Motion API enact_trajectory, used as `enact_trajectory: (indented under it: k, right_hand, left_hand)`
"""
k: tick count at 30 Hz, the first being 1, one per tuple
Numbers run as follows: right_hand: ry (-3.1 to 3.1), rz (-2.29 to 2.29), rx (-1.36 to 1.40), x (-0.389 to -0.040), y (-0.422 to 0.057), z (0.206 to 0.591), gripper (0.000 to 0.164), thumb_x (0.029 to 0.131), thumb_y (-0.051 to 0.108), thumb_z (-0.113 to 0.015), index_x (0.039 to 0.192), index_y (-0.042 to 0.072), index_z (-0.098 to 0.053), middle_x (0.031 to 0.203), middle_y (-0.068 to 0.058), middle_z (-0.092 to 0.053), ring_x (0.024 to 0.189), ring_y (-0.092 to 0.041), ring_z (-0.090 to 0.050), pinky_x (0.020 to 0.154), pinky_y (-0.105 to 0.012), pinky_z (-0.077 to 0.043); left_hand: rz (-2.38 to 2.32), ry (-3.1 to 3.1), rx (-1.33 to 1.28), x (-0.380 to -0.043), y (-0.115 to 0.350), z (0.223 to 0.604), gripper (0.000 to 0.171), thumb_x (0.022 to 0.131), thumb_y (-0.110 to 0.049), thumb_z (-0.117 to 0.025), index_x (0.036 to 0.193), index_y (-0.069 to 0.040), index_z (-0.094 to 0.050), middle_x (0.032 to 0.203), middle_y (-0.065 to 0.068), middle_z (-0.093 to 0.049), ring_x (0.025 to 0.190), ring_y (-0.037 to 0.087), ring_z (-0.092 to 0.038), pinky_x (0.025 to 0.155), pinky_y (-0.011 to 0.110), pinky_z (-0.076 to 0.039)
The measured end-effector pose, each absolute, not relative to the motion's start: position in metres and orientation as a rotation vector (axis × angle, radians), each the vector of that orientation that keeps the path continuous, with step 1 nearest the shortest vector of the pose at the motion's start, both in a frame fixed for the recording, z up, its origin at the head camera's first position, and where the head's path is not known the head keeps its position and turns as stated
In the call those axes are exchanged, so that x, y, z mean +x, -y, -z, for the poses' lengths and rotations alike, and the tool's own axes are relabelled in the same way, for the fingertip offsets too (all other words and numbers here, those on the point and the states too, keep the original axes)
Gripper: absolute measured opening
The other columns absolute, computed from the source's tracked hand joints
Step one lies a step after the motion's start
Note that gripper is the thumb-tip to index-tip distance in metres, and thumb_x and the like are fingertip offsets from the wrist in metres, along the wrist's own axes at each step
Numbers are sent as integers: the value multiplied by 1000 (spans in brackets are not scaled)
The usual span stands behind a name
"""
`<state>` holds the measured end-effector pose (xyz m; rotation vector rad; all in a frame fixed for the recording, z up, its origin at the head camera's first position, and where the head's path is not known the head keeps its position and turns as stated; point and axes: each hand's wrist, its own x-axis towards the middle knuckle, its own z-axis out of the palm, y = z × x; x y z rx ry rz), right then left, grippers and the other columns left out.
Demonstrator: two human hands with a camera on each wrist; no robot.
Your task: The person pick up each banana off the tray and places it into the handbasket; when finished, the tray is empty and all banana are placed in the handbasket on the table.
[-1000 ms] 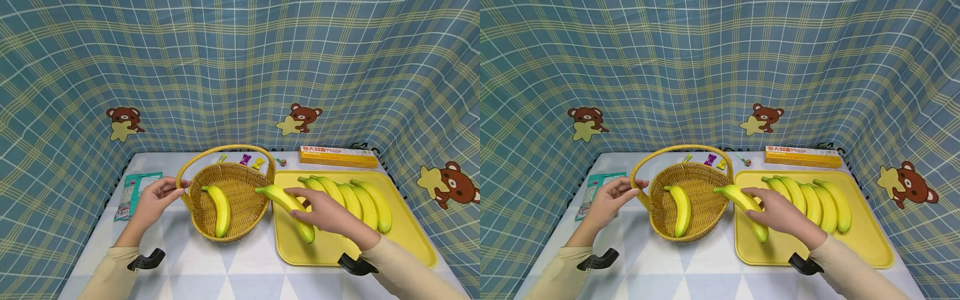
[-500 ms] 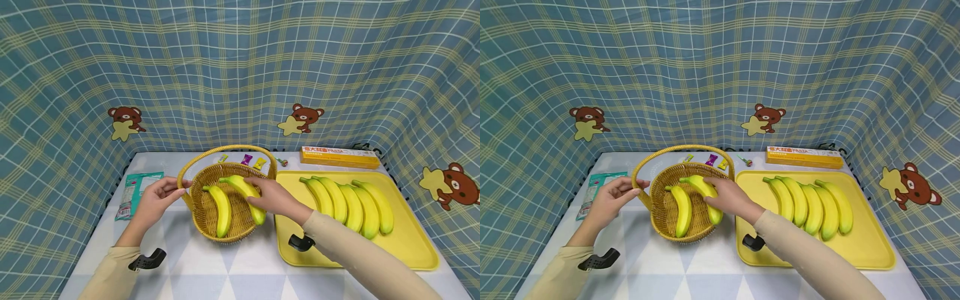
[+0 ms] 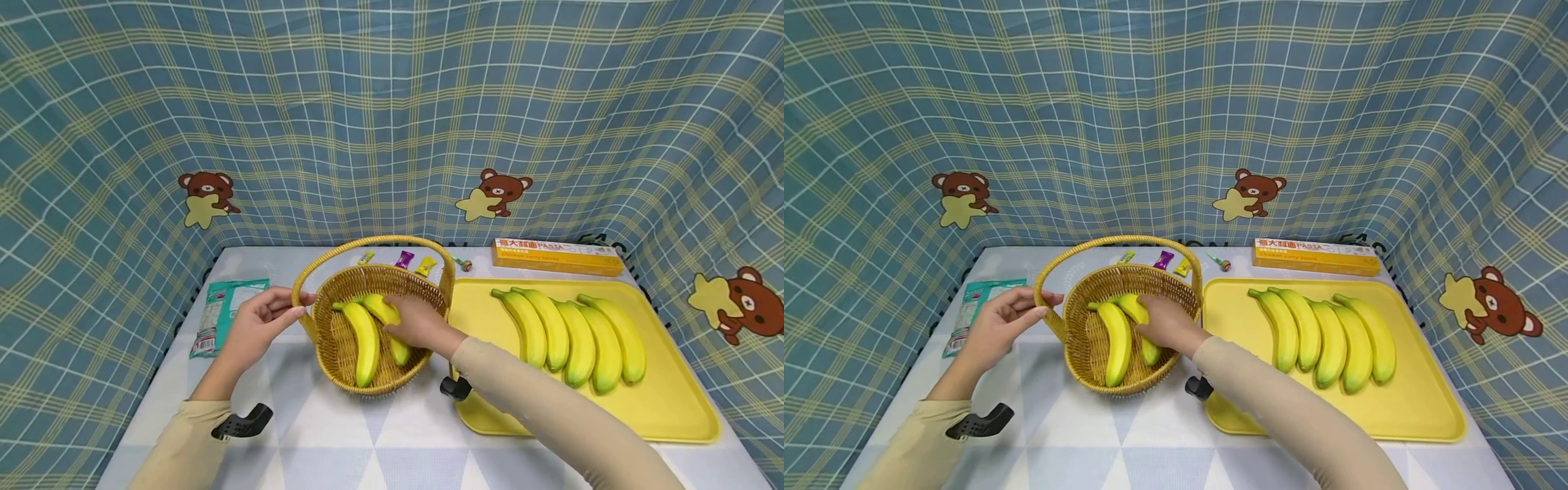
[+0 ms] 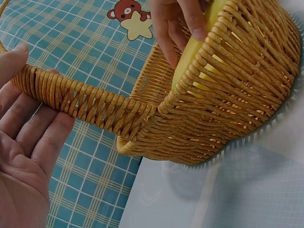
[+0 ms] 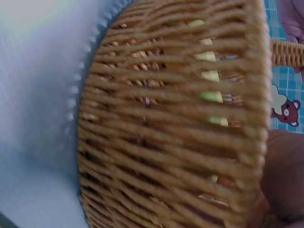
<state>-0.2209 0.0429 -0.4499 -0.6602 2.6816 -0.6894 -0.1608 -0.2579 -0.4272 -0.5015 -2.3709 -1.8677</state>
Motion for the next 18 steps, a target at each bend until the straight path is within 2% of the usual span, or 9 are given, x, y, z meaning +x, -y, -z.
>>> enact_trajectory:
  k: [4,9,11,18]
  right_hand:
    - [-2664,698,-657,-218,-39,452,64,96,27,-73,151,8,-47,147,-15,-54,132,-32,-53,110,-43,-45]
    - [-2643,691,-665,-215,-38,452,69,95,30,-74,154,9,-43,153,-15,-47,139,-33,-47,117,-43,-39]
    - [-2641,687,-673,-214,-38,453,70,95,31,-73,155,9,-42,154,-16,-46,140,-33,-45,117,-44,-38]
    - [-2654,731,-730,-210,-46,454,68,97,28,-72,155,12,-42,154,-14,-47,141,-33,-45,118,-45,-37]
  left_hand:
    - [1872,2367,-530,-162,259,428,21,101,-7,-64,119,4,-63,122,12,-71,114,16,-69,94,27,-57]
    - [1877,2365,-540,-161,259,427,21,101,-7,-64,120,3,-63,123,13,-71,115,21,-68,94,27,-57]
    - [1876,2364,-540,-161,260,427,21,101,-7,-64,120,3,-63,123,13,-71,115,25,-68,94,27,-57]
    - [1877,2362,-545,-161,260,428,22,101,-6,-64,120,4,-63,123,10,-71,115,25,-68,94,26,-57]
